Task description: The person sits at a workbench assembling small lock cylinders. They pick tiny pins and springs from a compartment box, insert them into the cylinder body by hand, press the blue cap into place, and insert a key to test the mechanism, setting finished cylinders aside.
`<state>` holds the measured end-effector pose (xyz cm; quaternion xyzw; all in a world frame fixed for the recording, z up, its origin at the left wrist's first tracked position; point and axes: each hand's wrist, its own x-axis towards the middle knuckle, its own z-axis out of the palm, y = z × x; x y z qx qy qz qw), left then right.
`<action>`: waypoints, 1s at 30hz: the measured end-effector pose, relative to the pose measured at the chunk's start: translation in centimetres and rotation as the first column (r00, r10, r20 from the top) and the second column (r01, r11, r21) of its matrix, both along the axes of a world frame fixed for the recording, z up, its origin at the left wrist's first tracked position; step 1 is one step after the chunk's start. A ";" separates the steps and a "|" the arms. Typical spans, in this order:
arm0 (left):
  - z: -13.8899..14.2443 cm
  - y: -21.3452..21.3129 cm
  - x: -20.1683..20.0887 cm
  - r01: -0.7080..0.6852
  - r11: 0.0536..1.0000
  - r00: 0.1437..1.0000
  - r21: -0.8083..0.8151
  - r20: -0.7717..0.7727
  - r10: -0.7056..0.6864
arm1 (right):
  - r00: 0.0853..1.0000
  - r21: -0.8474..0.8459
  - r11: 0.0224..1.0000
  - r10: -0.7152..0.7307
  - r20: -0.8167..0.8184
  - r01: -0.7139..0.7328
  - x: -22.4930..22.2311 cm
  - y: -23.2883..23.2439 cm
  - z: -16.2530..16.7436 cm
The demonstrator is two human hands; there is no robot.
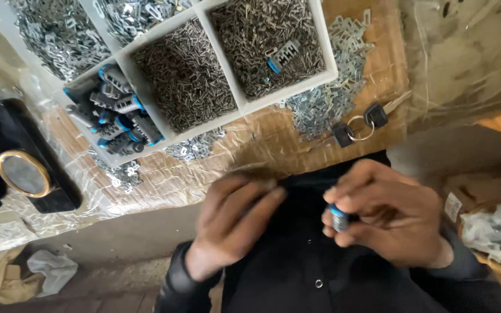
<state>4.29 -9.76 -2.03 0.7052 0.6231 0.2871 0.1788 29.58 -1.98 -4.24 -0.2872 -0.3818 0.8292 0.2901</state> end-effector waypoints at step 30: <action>2.2 1.0 -0.6 -0.311 0.928 0.950 -0.204 -0.033 0.311 | 0.995 0.098 0.993 0.074 -0.064 -0.068 -4.1 0.4 -0.7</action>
